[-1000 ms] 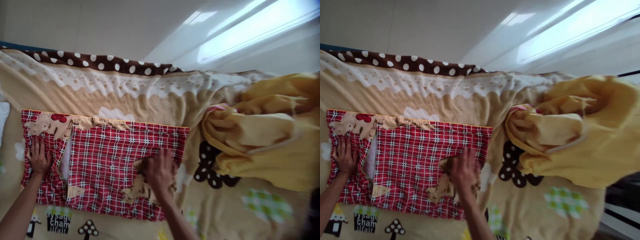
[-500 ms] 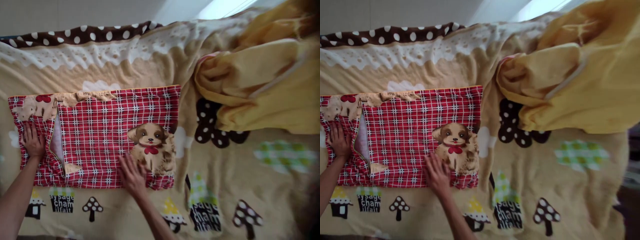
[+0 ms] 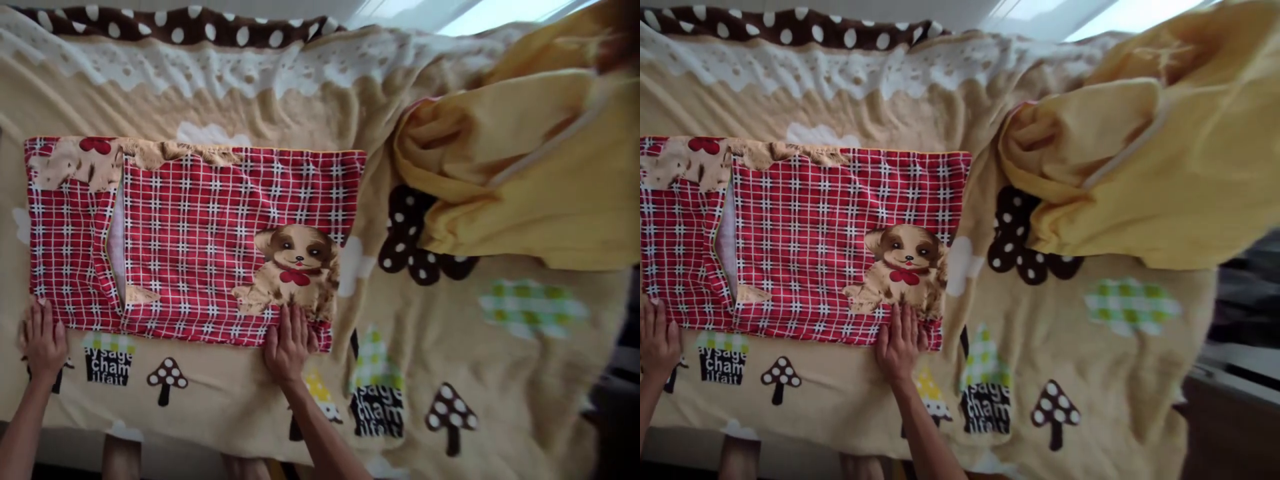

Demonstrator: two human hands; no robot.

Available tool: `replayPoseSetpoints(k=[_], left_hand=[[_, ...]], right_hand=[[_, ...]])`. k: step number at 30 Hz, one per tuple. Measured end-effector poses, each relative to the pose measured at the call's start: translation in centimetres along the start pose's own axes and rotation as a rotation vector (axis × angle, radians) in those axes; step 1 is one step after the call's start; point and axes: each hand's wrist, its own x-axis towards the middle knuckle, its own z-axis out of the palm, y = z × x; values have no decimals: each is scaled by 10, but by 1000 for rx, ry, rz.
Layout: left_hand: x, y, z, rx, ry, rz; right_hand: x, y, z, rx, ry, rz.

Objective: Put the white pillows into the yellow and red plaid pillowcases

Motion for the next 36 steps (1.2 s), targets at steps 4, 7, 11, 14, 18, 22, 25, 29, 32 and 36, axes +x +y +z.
replayPoseSetpoints(k=[4,7,11,14,18,22,25,29,32,36], left_hand=[[17,9,-18,-36,81,47],[78,80,-31,-56,63,190],[145,190,-12,-78,-16,287],[160,231,21,-76,-69,288],[153,233,54,-70,-40,259],[148,225,64,-66,37,275],[147,223,64,-23,58,291],[144,222,65,32,45,295],[143,218,70,79,31,275],[144,215,72,71,32,267]], right_hand=[[10,-43,-19,162,52,71],[22,-123,-20,258,17,-38],[56,-230,1,352,-198,-399],[100,-240,11,414,-305,-672],[173,-131,-1,335,-233,-607],[216,3,-35,54,70,-225],[212,11,-52,-7,133,-68],[180,-114,-36,184,231,-251],[170,-223,-9,319,-47,-487],[210,-255,15,382,-251,-716]])
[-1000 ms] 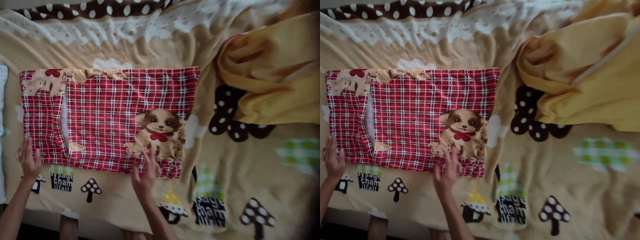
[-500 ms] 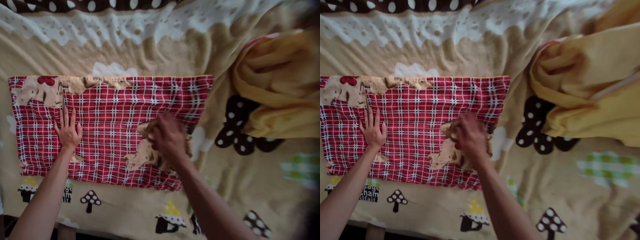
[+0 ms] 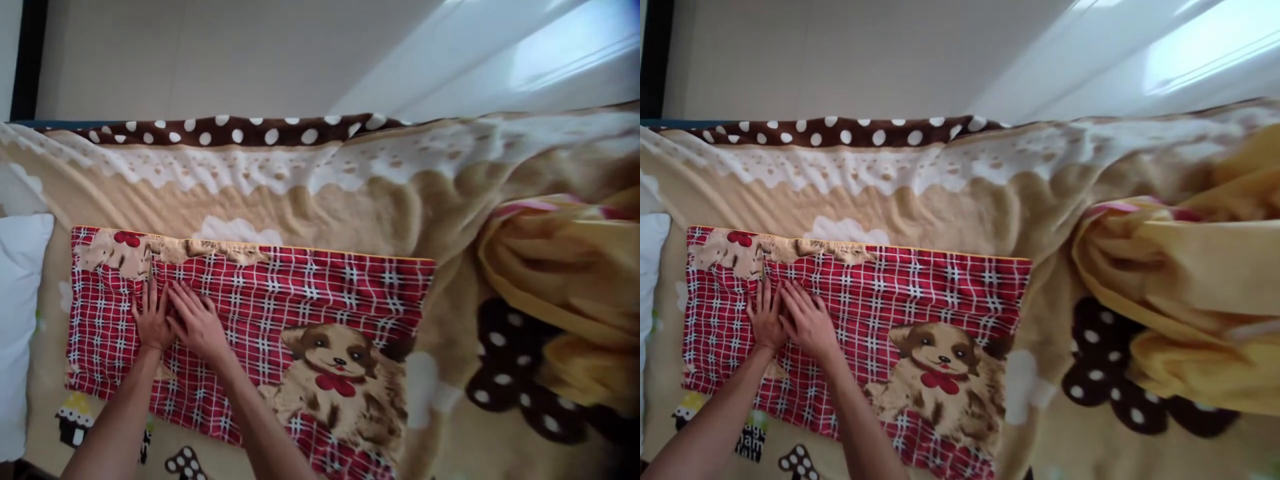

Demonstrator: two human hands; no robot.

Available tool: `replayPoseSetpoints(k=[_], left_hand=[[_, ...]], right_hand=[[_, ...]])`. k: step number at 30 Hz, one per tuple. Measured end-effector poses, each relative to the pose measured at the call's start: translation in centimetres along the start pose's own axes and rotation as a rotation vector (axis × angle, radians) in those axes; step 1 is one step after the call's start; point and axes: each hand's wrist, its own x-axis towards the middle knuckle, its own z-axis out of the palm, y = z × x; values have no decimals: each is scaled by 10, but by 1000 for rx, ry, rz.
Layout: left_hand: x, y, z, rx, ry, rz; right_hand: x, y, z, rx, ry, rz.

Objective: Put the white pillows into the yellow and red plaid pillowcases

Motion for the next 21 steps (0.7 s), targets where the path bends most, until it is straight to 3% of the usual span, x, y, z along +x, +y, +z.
replayPoseSetpoints(k=[3,7,9,10,11,13,15,18,20,21], left_hand=[[1,1,-1,-20,4,10],[1,2,-2,-30,27,28],[1,2,-2,-28,35,31],[1,2,-2,-23,41,33],[1,2,-2,-16,46,35],[1,2,-3,-6,56,42],[1,2,-4,-3,65,53],[2,2,-5,1,60,67],[1,1,-6,10,52,64],[1,1,-6,16,47,58]], right_hand=[[-15,77,-39,-119,84,93],[-76,184,-112,-368,303,453],[-108,208,-136,-418,296,491],[-123,207,-141,-437,293,506],[-136,198,-141,-453,298,521],[-158,155,-125,-464,325,537],[-176,90,-89,-402,301,460],[-200,-8,-19,-334,157,345],[-218,-44,17,-306,37,290],[-229,-48,27,-303,12,277]])
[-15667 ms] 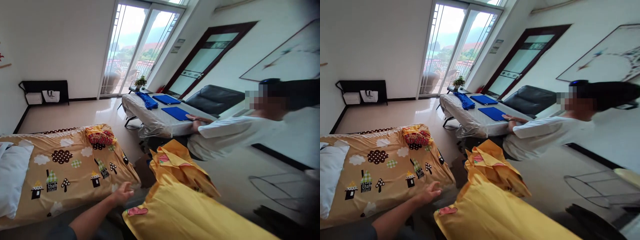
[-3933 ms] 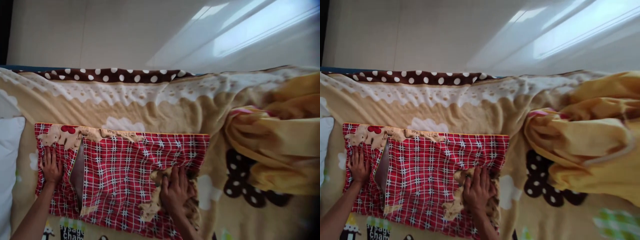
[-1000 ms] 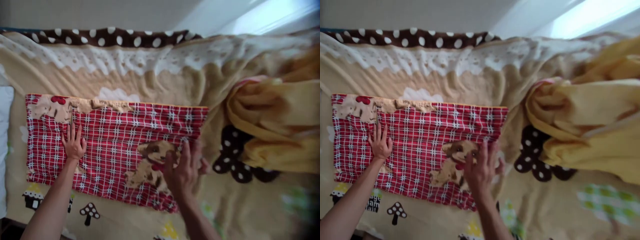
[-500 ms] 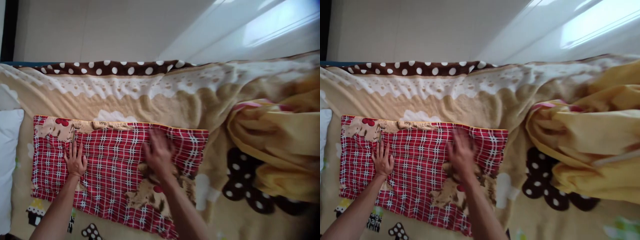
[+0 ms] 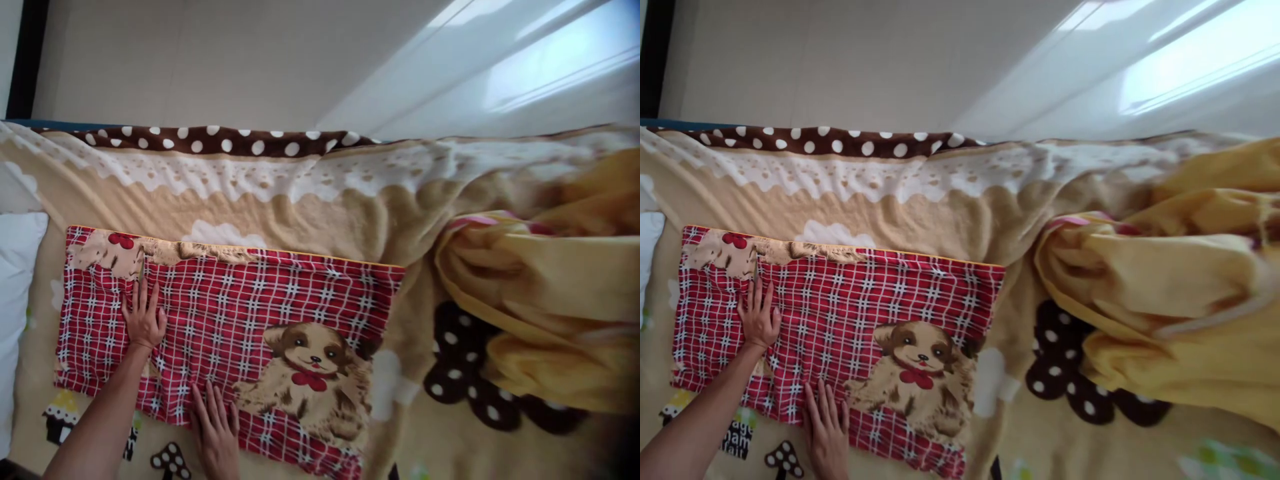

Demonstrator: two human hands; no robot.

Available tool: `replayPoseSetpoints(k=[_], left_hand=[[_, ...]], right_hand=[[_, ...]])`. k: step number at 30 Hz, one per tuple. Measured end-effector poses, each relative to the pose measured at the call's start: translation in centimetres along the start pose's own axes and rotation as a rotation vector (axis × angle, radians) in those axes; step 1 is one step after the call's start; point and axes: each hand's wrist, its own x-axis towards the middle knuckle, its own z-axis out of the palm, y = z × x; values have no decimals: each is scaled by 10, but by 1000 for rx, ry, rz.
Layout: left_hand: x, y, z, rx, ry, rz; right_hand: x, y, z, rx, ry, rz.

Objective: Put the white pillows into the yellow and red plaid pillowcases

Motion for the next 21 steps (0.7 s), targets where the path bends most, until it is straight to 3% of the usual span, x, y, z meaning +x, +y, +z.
replayPoseSetpoints(k=[2,6,9,13,21], left_hand=[[0,-1,0,10,-11,-21],[2,-3,-1,3,-62,-64],[3,-4,-4,5,-79,-79],[8,-1,-9,16,-59,-97],[19,12,-37,63,-54,-142]], right_hand=[[-26,23,9,-32,15,64],[-89,134,-2,-170,150,356],[-128,192,-13,-161,140,275],[-143,204,-12,-188,115,197],[-122,187,-24,-56,253,221]])
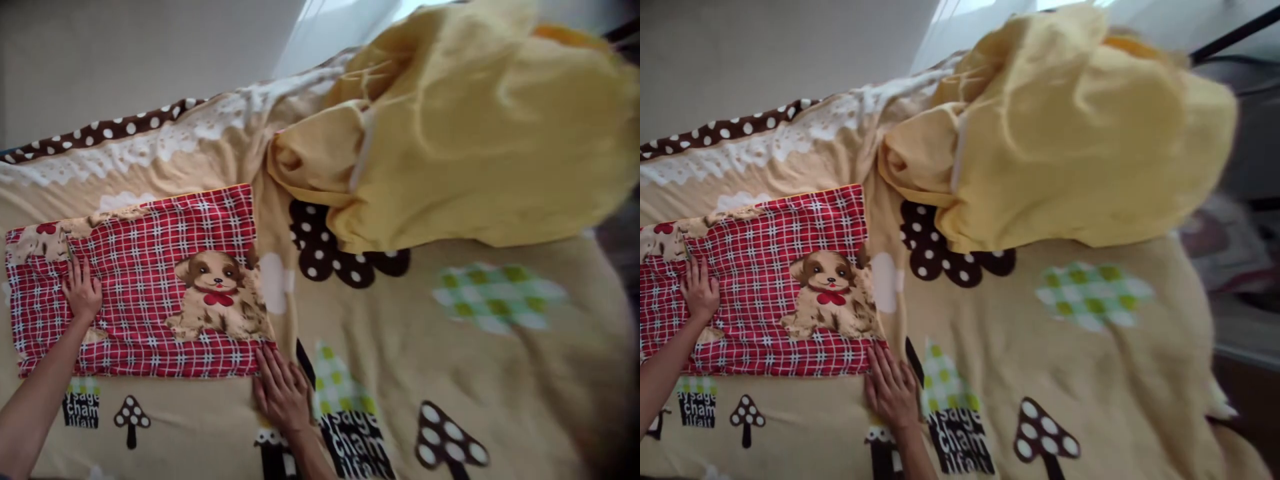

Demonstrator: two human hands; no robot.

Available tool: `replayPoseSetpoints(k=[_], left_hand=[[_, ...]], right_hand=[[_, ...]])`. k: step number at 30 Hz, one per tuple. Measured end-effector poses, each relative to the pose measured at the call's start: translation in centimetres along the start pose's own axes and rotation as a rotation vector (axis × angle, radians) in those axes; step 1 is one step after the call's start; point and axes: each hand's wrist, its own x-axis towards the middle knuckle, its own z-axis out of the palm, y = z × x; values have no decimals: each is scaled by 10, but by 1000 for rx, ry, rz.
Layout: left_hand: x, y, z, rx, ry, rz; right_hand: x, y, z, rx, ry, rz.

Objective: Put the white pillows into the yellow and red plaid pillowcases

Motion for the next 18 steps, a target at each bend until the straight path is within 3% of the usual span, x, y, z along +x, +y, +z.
replayPoseSetpoints(k=[2,4,8,10,12,15,18], left_hand=[[-9,27,-12,-14,65,-50],[-30,80,-22,-80,126,-3],[-83,245,-22,-334,-38,610],[-93,325,-13,-394,-53,733],[-88,381,0,-409,-70,721],[-70,416,20,-380,-70,615],[-62,415,32,-312,-34,586]], right_hand=[[2,-3,-2,73,31,24],[3,-4,-3,121,32,43],[4,-4,-3,164,81,41],[5,-3,-4,182,106,33],[5,-1,-7,196,103,38],[5,-2,-13,212,95,30],[8,-5,-20,251,80,11]])
